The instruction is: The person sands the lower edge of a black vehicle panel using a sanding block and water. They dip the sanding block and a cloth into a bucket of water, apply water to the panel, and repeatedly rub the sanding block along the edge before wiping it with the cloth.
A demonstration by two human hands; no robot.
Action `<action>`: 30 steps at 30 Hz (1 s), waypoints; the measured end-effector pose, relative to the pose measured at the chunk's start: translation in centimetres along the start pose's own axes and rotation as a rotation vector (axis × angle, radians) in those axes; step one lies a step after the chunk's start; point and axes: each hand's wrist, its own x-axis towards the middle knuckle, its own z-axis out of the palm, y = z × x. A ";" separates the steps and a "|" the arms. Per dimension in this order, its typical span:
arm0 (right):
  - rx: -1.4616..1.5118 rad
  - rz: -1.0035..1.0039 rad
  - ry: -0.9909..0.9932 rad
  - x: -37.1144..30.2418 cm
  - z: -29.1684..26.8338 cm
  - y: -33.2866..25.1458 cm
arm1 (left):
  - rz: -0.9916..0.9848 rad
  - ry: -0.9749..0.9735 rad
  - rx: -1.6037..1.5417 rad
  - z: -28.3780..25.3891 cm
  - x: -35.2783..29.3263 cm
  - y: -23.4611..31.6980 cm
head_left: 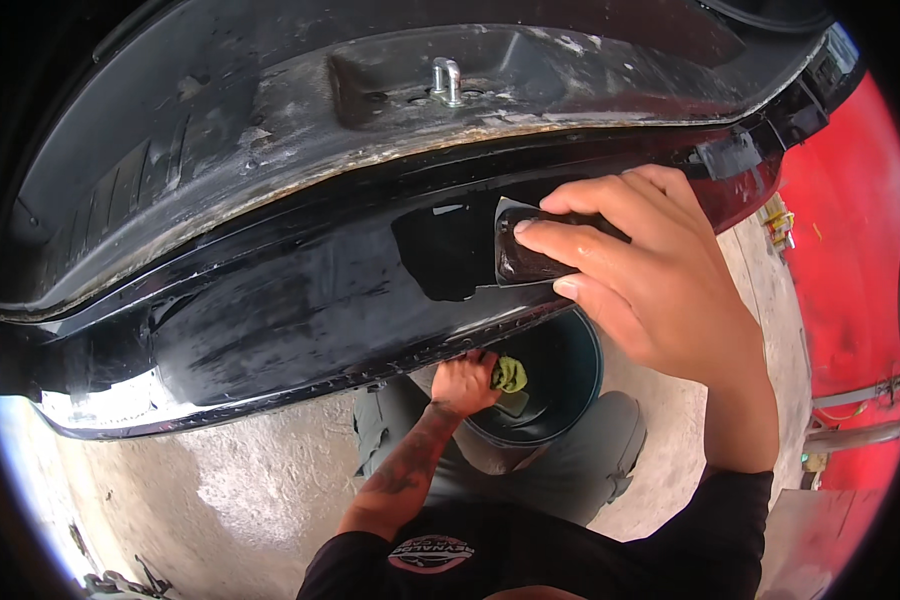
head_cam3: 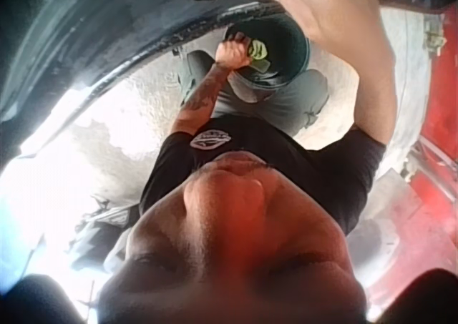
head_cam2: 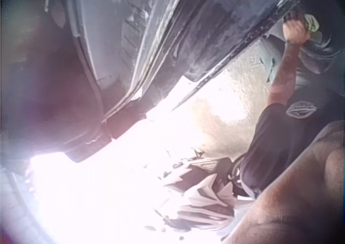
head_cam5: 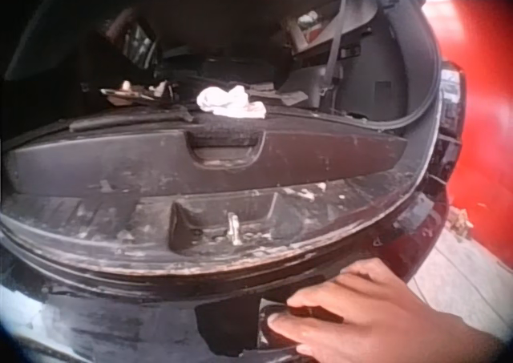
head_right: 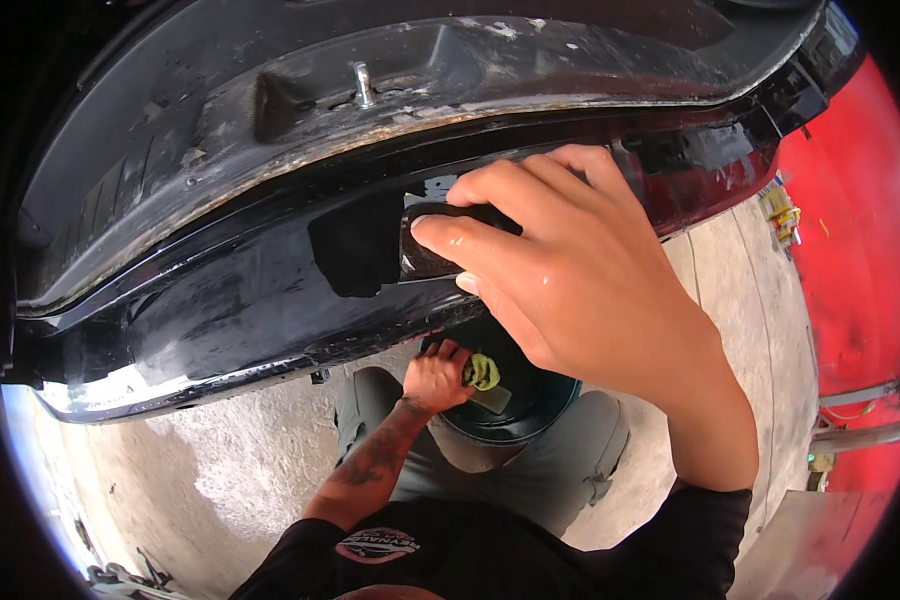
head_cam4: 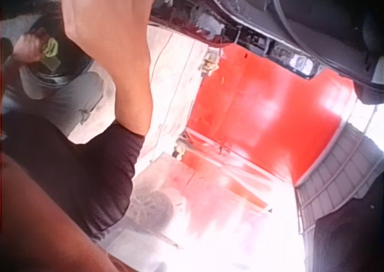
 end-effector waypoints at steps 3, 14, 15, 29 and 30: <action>-0.011 0.005 0.048 0.9 0.2 -0.4 | 0.012 -0.013 -0.020 -0.6 0.5 0.4; 0.083 0.248 0.138 -5.9 -1.6 -0.2 | -0.043 -0.044 -0.031 -1.6 0.1 0.2; 0.247 0.355 0.230 -8.2 -1.7 -0.1 | -0.031 -0.027 -0.053 -1.7 0.6 0.6; 1.617 1.483 0.713 -25.8 26.4 -1.6 | 0.002 0.109 -0.174 -1.4 0.4 0.6; 1.605 1.492 0.687 -25.5 27.0 -1.6 | -0.007 0.111 -0.166 -1.4 0.4 0.7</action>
